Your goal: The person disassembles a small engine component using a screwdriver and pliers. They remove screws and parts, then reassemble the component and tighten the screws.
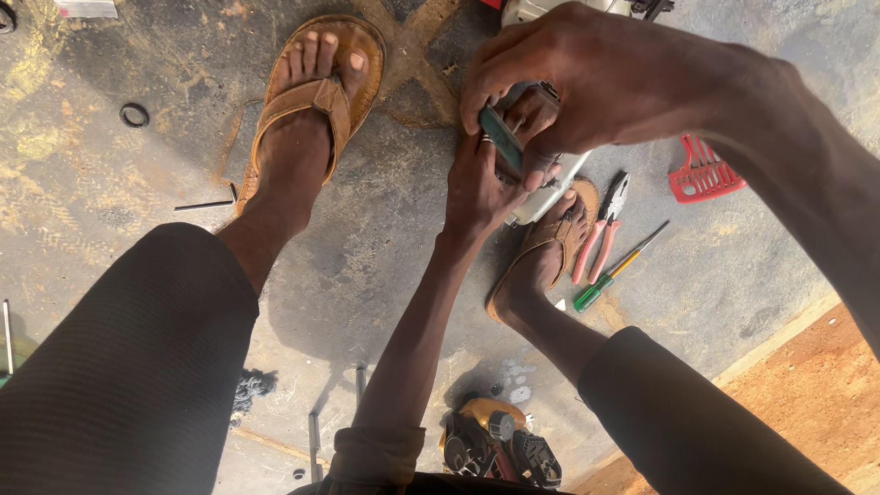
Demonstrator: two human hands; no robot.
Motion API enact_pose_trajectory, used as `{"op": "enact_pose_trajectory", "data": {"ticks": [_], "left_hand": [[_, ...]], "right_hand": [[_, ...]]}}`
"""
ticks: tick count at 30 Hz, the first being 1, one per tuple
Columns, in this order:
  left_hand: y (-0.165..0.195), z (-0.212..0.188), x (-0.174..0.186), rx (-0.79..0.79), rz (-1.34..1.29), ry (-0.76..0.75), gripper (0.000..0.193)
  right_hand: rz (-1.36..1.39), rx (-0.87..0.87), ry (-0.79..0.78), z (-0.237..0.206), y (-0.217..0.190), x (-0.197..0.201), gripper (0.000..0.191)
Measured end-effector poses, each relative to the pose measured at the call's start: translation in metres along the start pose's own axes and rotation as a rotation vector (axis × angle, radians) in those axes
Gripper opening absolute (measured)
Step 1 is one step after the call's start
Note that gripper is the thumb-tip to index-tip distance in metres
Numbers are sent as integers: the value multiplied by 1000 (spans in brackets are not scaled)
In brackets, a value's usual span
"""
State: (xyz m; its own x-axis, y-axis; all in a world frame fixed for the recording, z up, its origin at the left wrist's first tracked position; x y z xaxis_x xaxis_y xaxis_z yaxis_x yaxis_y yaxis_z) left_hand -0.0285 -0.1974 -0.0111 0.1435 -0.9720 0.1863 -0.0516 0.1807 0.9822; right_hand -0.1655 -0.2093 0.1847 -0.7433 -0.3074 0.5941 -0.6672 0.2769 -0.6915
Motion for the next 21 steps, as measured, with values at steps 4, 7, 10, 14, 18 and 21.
{"op": "enact_pose_trajectory", "data": {"ticks": [4, 7, 10, 14, 18, 21], "left_hand": [[-6, -3, -5, 30, 92, -11, 90], [-5, -1, -4, 57, 133, -20, 89], [-2, -2, -3, 67, 118, -17, 89], [4, -7, 0, -10, 16, 36, 88], [-3, -9, -7, -98, -2, 50, 90], [-18, -13, -15, -61, -476, 88, 93]], "right_hand": [[47, -31, 51, -9, 11, -12, 61], [7, 12, 160, -14, 8, -17, 58], [-69, 76, 188, -16, -1, -19, 57], [-127, 16, 65, -15, -11, -16, 67], [-472, 31, -74, -7, -29, -17, 62], [-775, 67, -56, -16, -37, -9, 81]]}}
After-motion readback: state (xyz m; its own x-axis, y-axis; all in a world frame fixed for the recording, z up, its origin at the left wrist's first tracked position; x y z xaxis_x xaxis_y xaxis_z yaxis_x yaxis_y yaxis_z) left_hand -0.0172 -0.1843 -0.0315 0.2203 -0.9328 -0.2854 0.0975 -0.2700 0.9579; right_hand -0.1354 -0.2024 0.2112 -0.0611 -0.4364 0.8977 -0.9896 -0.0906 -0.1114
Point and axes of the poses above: each hand's wrist, its own z-axis towards the middle knuckle, its own x-axis out of the back of the hand, y = z × x, the point moved 5 cm from there along z, towards the middle knuckle, and after that the axes turned 8 degrees about -y, right-handed, at the moved point
